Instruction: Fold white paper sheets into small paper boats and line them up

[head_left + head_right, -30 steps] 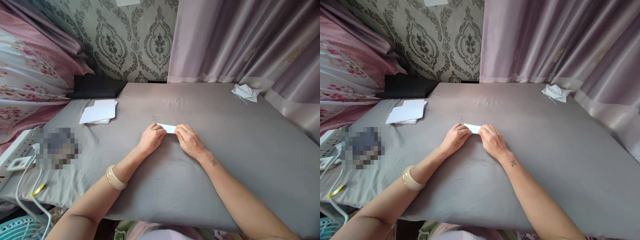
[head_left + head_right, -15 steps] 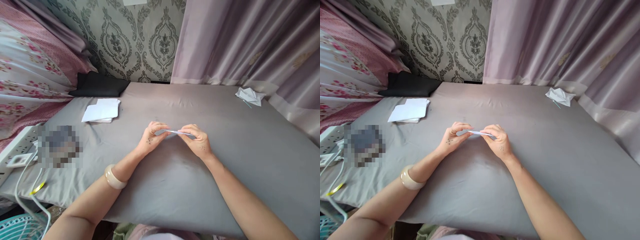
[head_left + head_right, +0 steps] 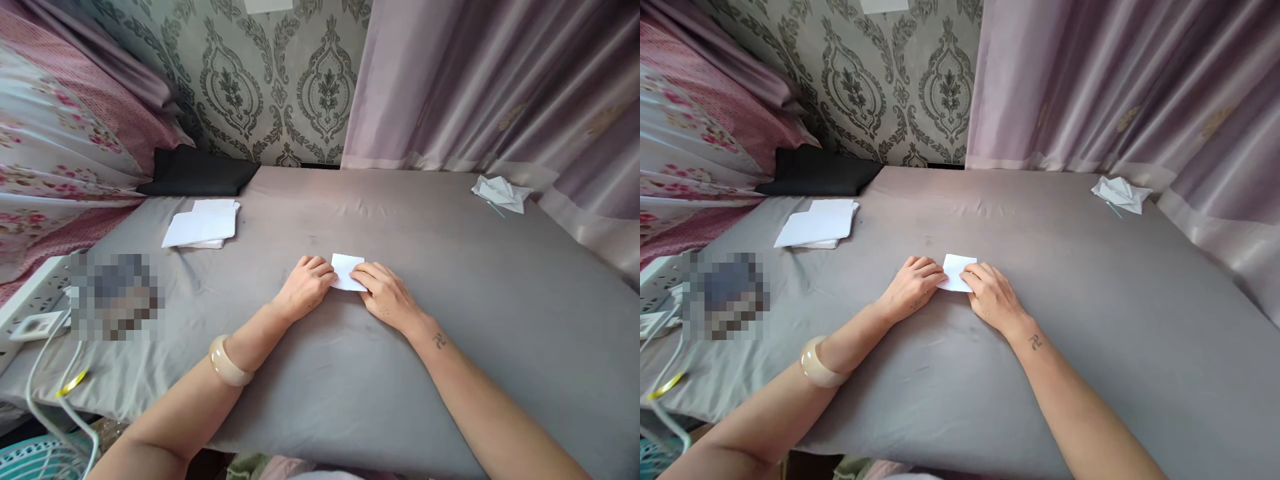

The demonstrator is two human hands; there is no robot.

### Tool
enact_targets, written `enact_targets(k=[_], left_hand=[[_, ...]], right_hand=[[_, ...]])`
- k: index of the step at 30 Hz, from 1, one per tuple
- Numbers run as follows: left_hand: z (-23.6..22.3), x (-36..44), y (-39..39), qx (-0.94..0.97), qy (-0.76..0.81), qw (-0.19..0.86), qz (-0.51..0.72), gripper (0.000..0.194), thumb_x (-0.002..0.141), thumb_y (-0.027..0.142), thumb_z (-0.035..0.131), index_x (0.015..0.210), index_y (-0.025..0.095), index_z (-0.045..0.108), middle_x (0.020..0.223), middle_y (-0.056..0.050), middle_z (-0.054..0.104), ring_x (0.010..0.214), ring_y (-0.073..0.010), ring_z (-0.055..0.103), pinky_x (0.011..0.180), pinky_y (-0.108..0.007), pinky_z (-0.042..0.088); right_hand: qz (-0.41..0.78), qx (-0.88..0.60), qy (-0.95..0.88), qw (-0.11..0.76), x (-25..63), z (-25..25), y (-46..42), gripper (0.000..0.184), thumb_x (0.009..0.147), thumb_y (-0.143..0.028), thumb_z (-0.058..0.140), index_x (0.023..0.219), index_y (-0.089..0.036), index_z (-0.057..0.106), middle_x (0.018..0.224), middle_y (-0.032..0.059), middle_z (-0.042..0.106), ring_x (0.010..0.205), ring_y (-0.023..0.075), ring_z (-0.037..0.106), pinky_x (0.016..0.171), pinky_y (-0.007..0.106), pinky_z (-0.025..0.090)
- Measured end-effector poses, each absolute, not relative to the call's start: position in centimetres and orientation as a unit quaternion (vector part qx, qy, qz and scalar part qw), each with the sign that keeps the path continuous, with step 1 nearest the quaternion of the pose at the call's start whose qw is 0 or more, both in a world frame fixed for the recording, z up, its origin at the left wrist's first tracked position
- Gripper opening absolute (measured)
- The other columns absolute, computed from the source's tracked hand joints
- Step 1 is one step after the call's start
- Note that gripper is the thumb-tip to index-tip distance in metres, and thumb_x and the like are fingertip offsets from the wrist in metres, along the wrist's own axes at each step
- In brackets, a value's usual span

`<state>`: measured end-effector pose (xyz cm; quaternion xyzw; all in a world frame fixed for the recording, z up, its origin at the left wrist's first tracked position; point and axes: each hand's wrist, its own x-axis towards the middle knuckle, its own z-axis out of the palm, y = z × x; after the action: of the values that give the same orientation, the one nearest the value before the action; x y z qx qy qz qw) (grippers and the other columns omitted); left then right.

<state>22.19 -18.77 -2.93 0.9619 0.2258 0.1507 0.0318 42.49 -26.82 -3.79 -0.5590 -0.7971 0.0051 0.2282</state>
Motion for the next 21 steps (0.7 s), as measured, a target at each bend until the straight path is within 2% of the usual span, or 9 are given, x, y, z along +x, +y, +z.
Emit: enact_targets(k=[5,10,15,18,21], left_hand=[[-3.2,22.0,-18.8,0.945,0.261,0.099,0.171,0.025,0.095,0.023,0.044,0.101,0.021,0.068,0.105,-0.007,0.066,0.097,-0.0209,0.053,0.078,-0.035,0.040],[-3.8,22.4,-18.8,0.913,0.292,0.172,0.227,0.020,0.092,0.029,0.053,0.086,0.020,0.070,0.105,-0.007,0.065,0.096,-0.0207,0.052,0.085,-0.036,0.045],[-3.7,23.0,-18.8,0.847,0.386,0.280,0.234,0.015,0.085,0.031,0.063,0.077,0.019,0.070,0.102,-0.006,0.064,0.095,-0.0212,0.052,0.083,-0.034,0.048],[-3.4,23.3,-18.9,0.828,0.415,0.296,0.234,0.016,0.085,0.030,0.063,0.077,0.018,0.070,0.101,-0.007,0.063,0.097,-0.0220,0.052,0.087,-0.037,0.047],[-3.3,23.6,-19.0,0.821,0.429,0.297,0.232,0.019,0.086,0.029,0.061,0.074,0.017,0.068,0.099,-0.007,0.062,0.096,-0.0221,0.052,0.088,-0.039,0.046]], right_hand=[[0.055,-0.590,-0.767,0.247,42.3,-3.5,-27.1,0.026,0.088,-0.011,0.050,0.099,-0.024,0.070,0.104,0.0051,0.066,0.090,0.0207,0.057,0.077,0.036,0.049],[0.109,-0.631,-0.709,0.294,42.0,-3.4,-27.0,0.016,0.090,-0.027,0.055,0.089,-0.025,0.072,0.102,0.0032,0.067,0.093,0.0201,0.060,0.077,0.034,0.050],[0.154,-0.678,-0.632,0.342,42.0,-3.8,-26.4,0.027,0.090,-0.037,0.054,0.072,-0.021,0.068,0.098,0.0033,0.066,0.078,0.0160,0.063,0.070,0.031,0.049],[0.149,-0.691,-0.613,0.354,41.8,-4.0,-26.1,0.031,0.090,-0.038,0.053,0.066,-0.020,0.063,0.094,0.0037,0.065,0.072,0.0148,0.061,0.070,0.030,0.048],[0.132,-0.707,-0.598,0.353,41.5,-4.1,-26.0,0.030,0.088,-0.036,0.055,0.063,-0.020,0.059,0.094,0.0046,0.063,0.074,0.0161,0.061,0.072,0.032,0.047]])
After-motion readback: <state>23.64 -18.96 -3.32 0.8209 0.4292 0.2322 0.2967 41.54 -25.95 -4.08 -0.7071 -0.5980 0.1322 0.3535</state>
